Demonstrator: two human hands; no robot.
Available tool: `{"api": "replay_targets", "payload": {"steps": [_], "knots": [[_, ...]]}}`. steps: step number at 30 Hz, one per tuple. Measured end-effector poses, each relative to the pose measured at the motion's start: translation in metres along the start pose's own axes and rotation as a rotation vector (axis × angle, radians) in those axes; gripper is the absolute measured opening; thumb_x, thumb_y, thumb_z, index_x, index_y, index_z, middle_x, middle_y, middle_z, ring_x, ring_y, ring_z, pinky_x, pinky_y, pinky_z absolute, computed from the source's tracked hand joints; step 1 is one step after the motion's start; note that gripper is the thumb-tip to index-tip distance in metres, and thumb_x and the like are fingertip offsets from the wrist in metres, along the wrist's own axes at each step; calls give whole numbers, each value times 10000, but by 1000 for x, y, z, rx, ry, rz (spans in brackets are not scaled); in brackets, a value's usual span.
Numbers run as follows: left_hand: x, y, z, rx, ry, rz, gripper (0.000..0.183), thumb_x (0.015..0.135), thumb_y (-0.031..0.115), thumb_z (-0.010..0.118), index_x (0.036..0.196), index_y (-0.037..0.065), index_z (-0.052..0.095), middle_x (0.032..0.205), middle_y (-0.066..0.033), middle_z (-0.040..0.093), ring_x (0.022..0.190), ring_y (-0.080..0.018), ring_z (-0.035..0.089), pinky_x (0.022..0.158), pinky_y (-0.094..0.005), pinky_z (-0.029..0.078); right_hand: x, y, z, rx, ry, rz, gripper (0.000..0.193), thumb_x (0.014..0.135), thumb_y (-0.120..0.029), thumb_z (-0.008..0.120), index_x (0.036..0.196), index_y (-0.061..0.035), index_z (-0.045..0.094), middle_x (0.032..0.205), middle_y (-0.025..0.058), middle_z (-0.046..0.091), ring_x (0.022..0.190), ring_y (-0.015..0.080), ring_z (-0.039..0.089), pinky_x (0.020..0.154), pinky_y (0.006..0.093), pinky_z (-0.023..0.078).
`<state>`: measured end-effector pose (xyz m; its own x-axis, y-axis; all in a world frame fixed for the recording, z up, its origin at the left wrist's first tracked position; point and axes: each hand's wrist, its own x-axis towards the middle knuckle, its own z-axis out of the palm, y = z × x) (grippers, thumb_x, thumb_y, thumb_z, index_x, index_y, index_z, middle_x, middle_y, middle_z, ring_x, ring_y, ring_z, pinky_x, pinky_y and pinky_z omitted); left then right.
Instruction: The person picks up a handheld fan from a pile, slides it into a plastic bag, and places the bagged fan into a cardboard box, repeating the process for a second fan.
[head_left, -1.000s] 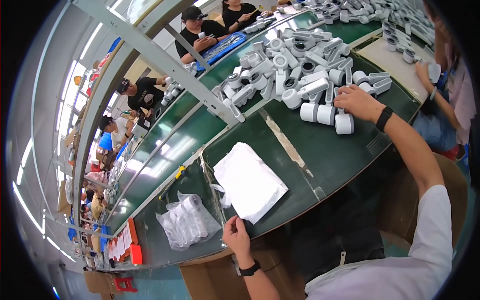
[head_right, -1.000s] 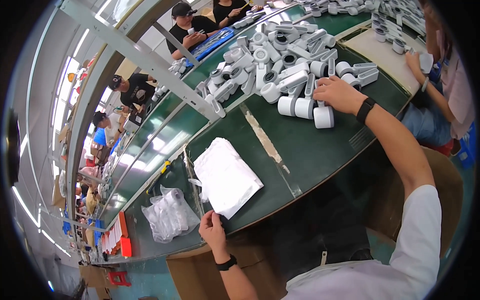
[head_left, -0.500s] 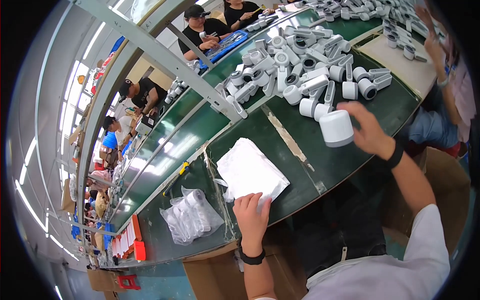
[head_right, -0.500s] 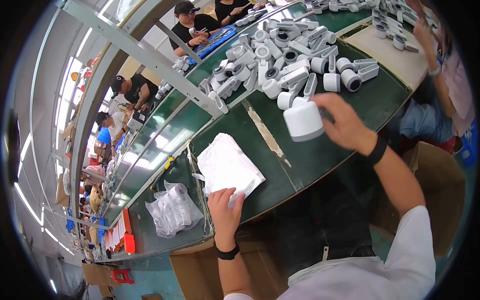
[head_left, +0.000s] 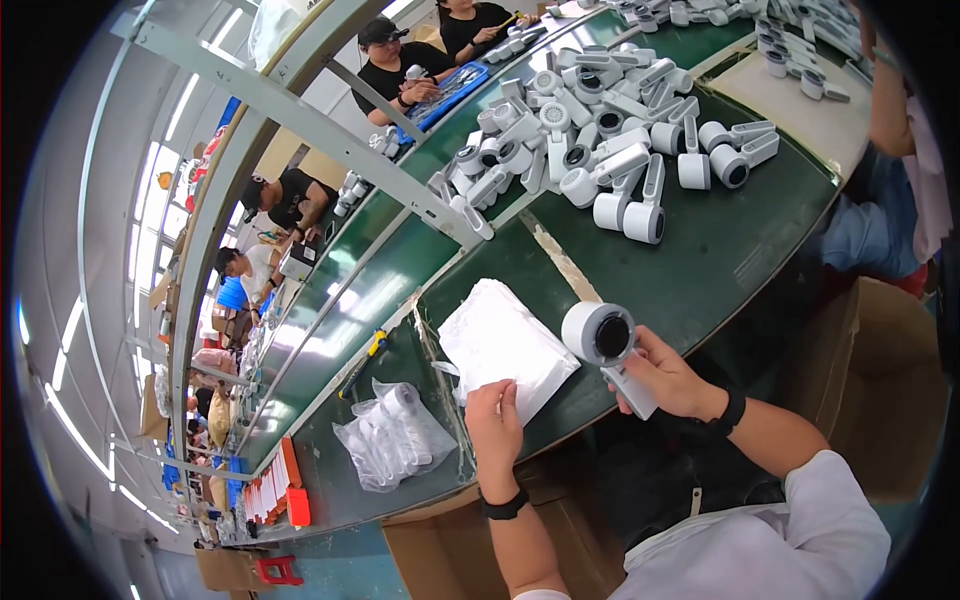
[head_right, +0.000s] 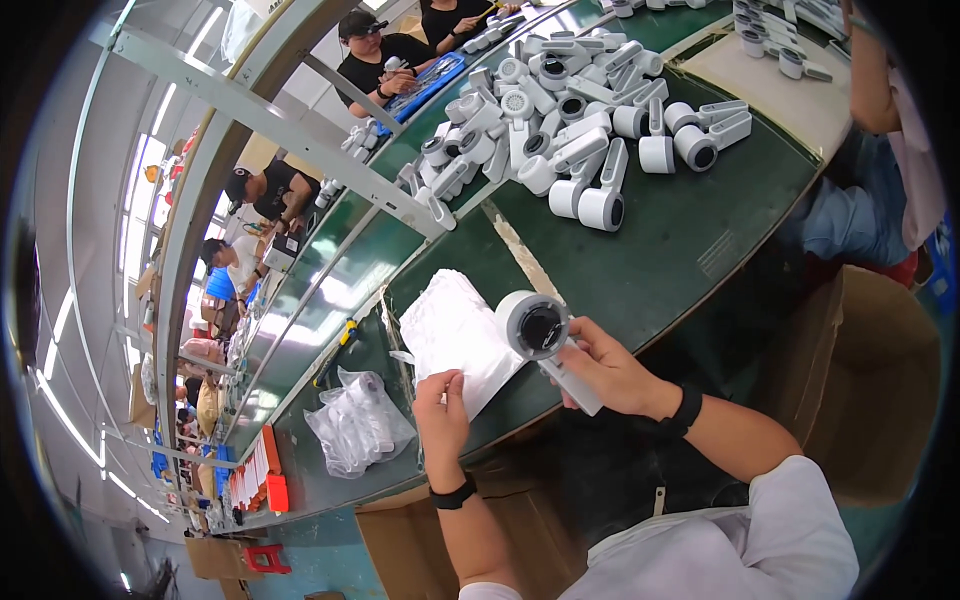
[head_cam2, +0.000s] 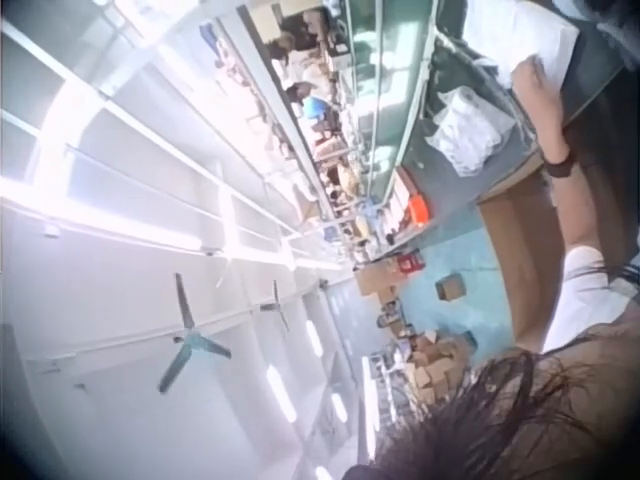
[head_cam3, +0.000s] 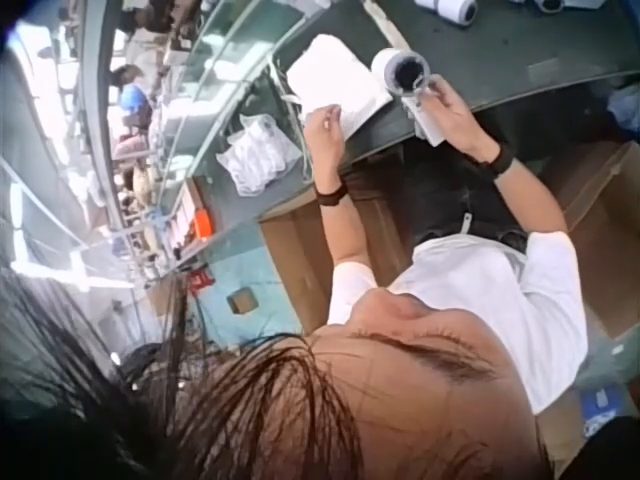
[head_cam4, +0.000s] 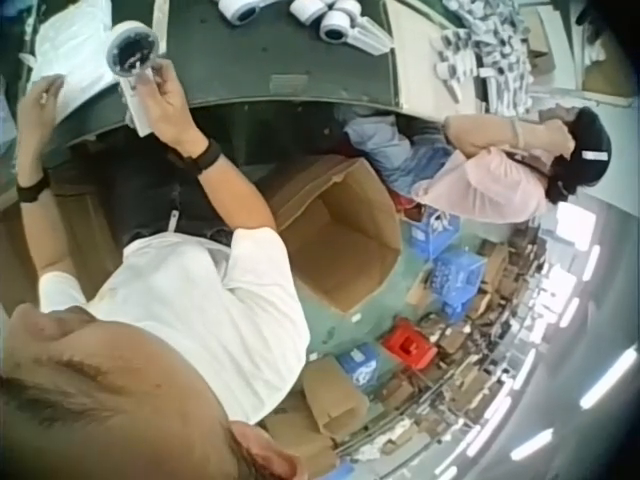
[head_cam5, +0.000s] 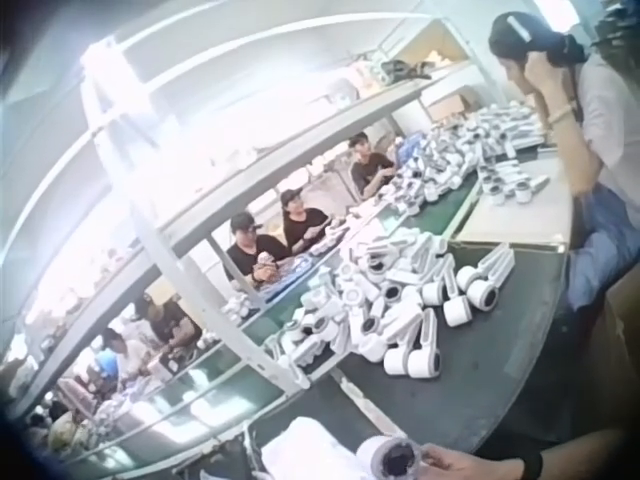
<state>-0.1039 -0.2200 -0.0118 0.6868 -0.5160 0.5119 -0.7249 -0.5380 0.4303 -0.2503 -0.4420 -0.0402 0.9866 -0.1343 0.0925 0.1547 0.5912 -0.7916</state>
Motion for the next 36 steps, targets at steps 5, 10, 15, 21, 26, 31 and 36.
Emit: {"api": "replay_targets", "payload": {"steps": [5,10,15,21,26,31,36], "knots": [[6,3,-17,-169,162,-204,106,900,86,644,946,-1,682,824,-69,635,721,-157,565,658,-268,442,-3,-5,23,-74,68,113,374,892,-177,677,1180,-44,479,894,50,598,628,111,598,559,257,499],[-5,19,-12,-327,107,-261,142,916,107,658,936,-31,687,813,-22,639,742,-76,546,656,-209,433,5,2,41,-185,88,152,446,778,-63,764,1150,-26,521,970,55,639,670,105,618,585,256,517],[-27,47,10,-520,40,-384,132,919,100,651,942,-29,661,816,-46,642,747,-104,562,700,-239,456,21,25,59,-475,239,-76,521,719,-146,799,1136,-14,517,1012,54,616,861,118,595,751,278,502],[-40,43,21,-751,105,-409,134,937,93,636,956,-38,654,863,-19,638,740,-90,547,678,-224,445,33,30,69,-383,284,-57,472,711,-152,784,1085,2,541,987,69,613,893,120,577,790,291,492],[-42,47,18,-929,191,-553,181,937,120,643,948,-60,663,897,-66,658,755,-104,580,670,-226,460,32,35,66,-451,329,-148,441,736,-111,751,1099,7,529,951,67,614,822,114,597,726,291,515],[-44,44,15,-1110,234,-578,183,967,124,590,989,-53,626,934,-114,667,793,-175,636,718,-295,523,32,37,63,-350,323,-108,416,760,-23,703,1111,19,483,871,71,603,631,113,600,552,267,513],[-37,40,0,-1486,372,-774,192,1015,166,483,1113,17,554,1118,-113,623,946,-242,629,765,-396,547,33,29,57,-269,366,-86,376,759,-22,689,1072,21,484,847,68,600,634,114,595,561,271,513]]}}
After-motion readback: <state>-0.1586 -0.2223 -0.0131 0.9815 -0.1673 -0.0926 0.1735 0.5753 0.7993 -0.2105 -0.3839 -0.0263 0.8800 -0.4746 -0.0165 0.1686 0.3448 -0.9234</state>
